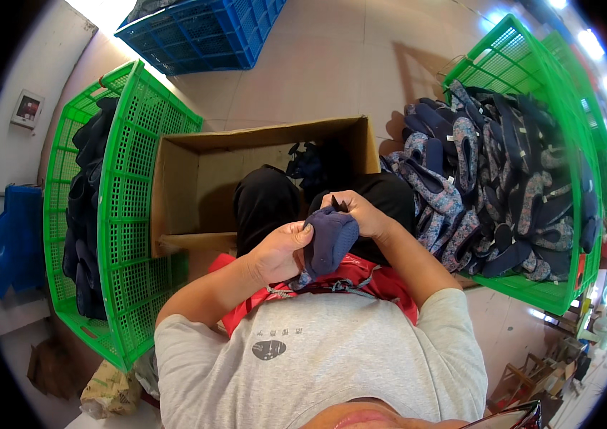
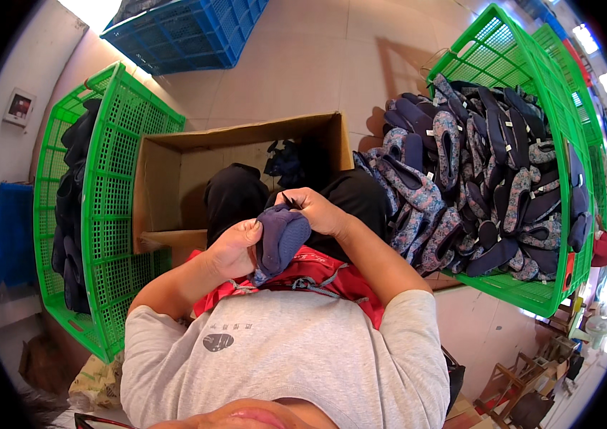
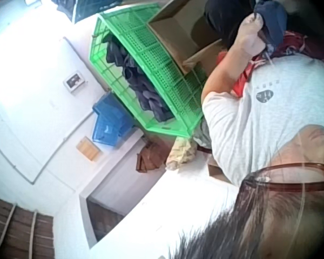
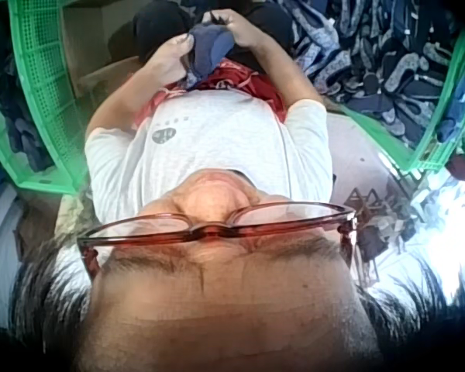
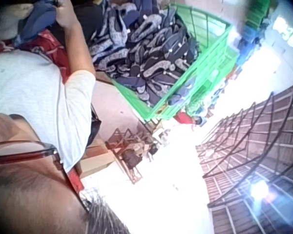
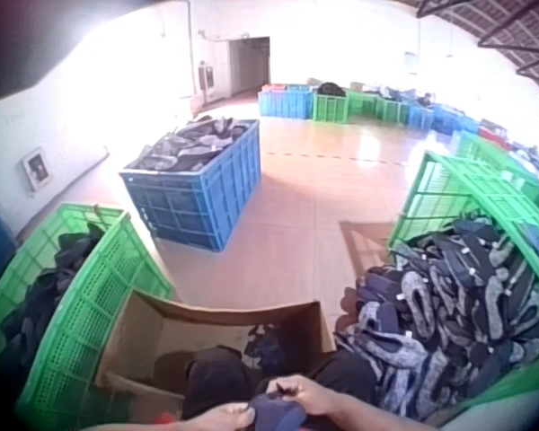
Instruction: The person sits on the floor and assembles slippers by hand. They pick up a slipper sole and a patterned fabric upper, then attach the upper to the sole by pressing and folding the edges. The person repeats this process for multiple slippers, placing the finished items into a green basket.
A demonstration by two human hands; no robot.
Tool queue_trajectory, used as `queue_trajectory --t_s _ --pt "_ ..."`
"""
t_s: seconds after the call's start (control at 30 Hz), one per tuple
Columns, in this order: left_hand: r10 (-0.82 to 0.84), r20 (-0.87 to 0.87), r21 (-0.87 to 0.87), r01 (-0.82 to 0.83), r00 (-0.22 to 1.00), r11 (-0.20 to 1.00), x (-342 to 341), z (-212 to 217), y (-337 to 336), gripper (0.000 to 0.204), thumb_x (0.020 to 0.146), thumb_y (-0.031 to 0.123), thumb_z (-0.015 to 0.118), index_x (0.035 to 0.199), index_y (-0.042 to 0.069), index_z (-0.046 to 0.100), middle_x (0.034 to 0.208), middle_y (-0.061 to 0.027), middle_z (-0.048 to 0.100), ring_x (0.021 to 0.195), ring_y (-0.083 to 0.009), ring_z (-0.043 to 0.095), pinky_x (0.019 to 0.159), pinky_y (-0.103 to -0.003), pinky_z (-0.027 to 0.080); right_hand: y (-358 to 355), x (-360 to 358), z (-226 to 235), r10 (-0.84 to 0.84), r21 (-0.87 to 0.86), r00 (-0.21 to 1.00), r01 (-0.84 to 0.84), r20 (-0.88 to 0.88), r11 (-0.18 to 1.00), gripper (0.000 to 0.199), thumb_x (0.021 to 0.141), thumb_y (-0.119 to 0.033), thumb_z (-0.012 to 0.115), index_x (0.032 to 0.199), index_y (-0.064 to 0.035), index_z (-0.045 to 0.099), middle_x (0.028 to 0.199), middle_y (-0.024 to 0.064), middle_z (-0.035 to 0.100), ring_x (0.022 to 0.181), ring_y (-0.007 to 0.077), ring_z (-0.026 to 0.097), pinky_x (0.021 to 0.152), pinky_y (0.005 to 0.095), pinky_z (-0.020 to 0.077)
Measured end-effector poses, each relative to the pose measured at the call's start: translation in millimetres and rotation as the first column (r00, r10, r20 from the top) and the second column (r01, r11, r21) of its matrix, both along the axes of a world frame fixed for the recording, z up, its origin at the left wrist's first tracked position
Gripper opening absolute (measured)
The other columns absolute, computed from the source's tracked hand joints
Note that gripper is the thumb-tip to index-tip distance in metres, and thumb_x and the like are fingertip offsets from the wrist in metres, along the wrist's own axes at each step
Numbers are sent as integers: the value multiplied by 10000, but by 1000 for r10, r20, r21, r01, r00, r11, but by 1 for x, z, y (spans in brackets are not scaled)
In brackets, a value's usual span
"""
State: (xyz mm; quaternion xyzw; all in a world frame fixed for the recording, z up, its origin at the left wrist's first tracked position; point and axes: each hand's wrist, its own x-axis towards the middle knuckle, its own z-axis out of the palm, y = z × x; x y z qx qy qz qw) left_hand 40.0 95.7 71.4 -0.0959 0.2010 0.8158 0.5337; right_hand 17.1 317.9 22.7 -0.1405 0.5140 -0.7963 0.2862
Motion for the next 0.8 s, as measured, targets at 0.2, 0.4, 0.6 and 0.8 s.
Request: queue_trajectory --t_s 0.2,0.4,0.6,0.8 --pt "-123 -181 2 126 976 992 -2 20 8 387 920 165 703 1249 -11 598 1171 -135 681 1062 -243 677 946 -411 547 -18 1 10 28 -152 996 -15 82 988 132 845 -149 702 875 -46 627 820 -27 602 756 58 557 689 225 468" --pt "143 -275 -131 -185 951 974 5 47 0 339 949 51 621 1283 -4 592 1244 -145 645 1135 -248 643 975 -413 529 -76 -12 11 -226 -219 973 232 51 948 122 903 -135 649 982 -43 631 912 24 644 757 87 582 709 250 500" --pt "534 -336 -233 -618 776 751 -1 48 -9 393 992 -13 500 1382 30 528 1342 -88 598 1191 -197 596 1012 -361 501 -100 33 -26 -365 -125 841 445 400 887 82 995 -188 577 1060 -140 583 849 -51 591 670 25 526 532 185 399" --pt "670 -380 -246 -767 638 592 -21 3 11 386 978 -22 526 1360 27 531 1340 -79 583 1162 -176 594 974 -341 503 -84 44 -31 -403 -33 759 486 511 874 169 1002 -326 602 1086 -184 567 788 -91 550 584 8 473 458 173 305"
